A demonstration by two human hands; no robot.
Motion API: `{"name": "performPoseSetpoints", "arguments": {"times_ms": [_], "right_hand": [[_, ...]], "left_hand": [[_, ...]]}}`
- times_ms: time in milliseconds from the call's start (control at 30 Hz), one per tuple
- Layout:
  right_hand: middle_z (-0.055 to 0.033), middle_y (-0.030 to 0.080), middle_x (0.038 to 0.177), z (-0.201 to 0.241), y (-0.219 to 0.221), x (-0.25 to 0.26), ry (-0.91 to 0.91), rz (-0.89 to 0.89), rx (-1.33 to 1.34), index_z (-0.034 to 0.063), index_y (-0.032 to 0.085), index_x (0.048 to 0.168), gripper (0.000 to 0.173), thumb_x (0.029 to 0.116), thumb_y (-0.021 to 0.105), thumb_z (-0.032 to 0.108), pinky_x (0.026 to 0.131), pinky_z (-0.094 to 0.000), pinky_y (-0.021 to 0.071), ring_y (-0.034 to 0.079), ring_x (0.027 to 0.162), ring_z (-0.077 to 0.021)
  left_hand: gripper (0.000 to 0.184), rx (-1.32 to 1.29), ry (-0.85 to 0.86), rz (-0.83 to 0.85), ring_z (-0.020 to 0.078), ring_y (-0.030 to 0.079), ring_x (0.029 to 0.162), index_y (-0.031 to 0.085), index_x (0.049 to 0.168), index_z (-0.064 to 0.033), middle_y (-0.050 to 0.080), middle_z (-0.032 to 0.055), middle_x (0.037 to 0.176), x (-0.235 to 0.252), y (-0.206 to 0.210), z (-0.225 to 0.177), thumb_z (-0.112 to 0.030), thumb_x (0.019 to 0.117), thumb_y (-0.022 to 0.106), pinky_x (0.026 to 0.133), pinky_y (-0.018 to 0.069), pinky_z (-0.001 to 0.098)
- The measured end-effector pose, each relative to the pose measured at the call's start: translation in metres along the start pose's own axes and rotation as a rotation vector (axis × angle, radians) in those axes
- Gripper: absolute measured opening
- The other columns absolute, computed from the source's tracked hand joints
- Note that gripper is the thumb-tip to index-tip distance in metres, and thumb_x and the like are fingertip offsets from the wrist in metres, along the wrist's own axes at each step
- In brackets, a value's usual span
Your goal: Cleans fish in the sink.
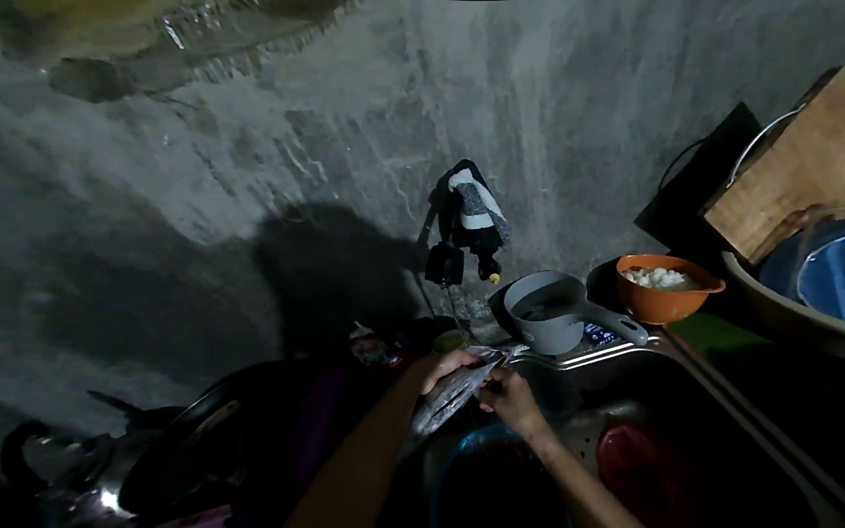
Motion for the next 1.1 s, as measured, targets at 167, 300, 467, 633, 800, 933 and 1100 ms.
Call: {"name": "performPoseSetpoints", "arguments": {"times_ms": [167,300,467,633,800,933,1100], "right_hand": [[-0.0149,0.068,0.100,0.004,-0.001,-0.002,0.027,-0.011,0.011,-0.0059,0.067,0.113,0.018,0.1005,0.061,0.006,0.078,-0.0287,0.0587,0.068,0.080,-0.0142],[-0.0145,0.067,0.098,0.006,-0.007,-0.006,0.054,-0.001,0.139,-0.0078,0.064,0.112,0.017,0.1017,0.059,0.004,0.075,-0.0290,0.0588,0.067,0.076,-0.0140],[-0.0117,0.067,0.098,0.001,-0.025,-0.024,0.100,0.036,0.303,-0.0077,0.063,0.110,0.013,0.1015,0.056,-0.001,0.074,-0.0271,0.0604,0.069,0.076,-0.0122],[-0.0171,0.066,0.104,-0.057,-0.042,-0.061,0.296,0.277,-0.168,-0.0062,0.062,0.122,0.024,0.1032,0.054,0.007,0.081,-0.0372,0.0558,0.065,0.084,-0.0208],[-0.0311,0.060,0.134,-0.118,-0.051,-0.109,0.485,0.495,-0.611,-0.0061,0.056,0.137,0.040,0.1031,0.058,0.015,0.107,-0.0615,0.0434,0.058,0.125,-0.0459],[-0.0223,0.065,0.131,-0.040,-0.046,-0.089,0.224,0.099,-0.392,0.0001,0.061,0.136,0.037,0.1026,0.058,0.015,0.106,-0.0486,0.0485,0.064,0.121,-0.0339],[-0.0202,0.065,0.129,0.024,-0.016,-0.044,-0.049,-0.213,-0.117,-0.0017,0.063,0.131,0.035,0.1045,0.056,0.019,0.100,-0.0408,0.0536,0.067,0.112,-0.0276]], "left_hand": [[0.027,0.035,-0.029,-0.037,0.0101,0.064,0.074,0.065,0.108,-0.0114,0.066,0.0020,0.086,-0.019,0.010,-0.013,-0.026,0.1074,0.043,0.067,0.0531,0.0272],[0.029,0.099,-0.040,-0.096,0.0131,0.063,0.084,0.064,0.121,-0.0129,0.067,0.0049,0.098,-0.016,0.006,-0.012,-0.031,0.1065,0.047,0.075,0.0527,0.0323],[0.026,0.102,0.007,-0.161,0.0122,0.064,0.083,0.066,0.115,-0.0106,0.067,0.0048,0.096,-0.021,0.000,-0.010,-0.026,0.1057,0.048,0.074,0.0531,0.0309],[0.031,-0.048,0.012,-0.072,0.0144,0.063,0.068,0.064,0.113,-0.0086,0.066,0.0065,0.084,-0.021,-0.004,-0.004,-0.025,0.1074,0.039,0.061,0.0539,0.0300],[0.029,-0.128,0.023,-0.054,0.0140,0.064,0.070,0.064,0.112,-0.0087,0.067,0.0061,0.086,-0.021,-0.003,0.000,-0.023,0.1076,0.039,0.062,0.0546,0.0299],[0.026,-0.194,0.042,-0.047,0.0138,0.064,0.070,0.065,0.109,-0.0087,0.067,0.0059,0.085,-0.013,0.001,0.004,-0.023,0.1061,0.042,0.061,0.0543,0.0301],[0.016,-0.103,0.075,-0.168,0.0124,0.061,0.070,0.062,0.106,-0.0077,0.062,0.0038,0.082,-0.025,0.019,-0.007,-0.012,0.1022,0.047,0.064,0.0523,0.0286]]}}
Point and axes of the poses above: each hand's wrist, its own x-axis towards the middle knuckle, its own y-axis out of the palm, z = x × y, the point moved 2 cm from there along x, towards the middle knuckle
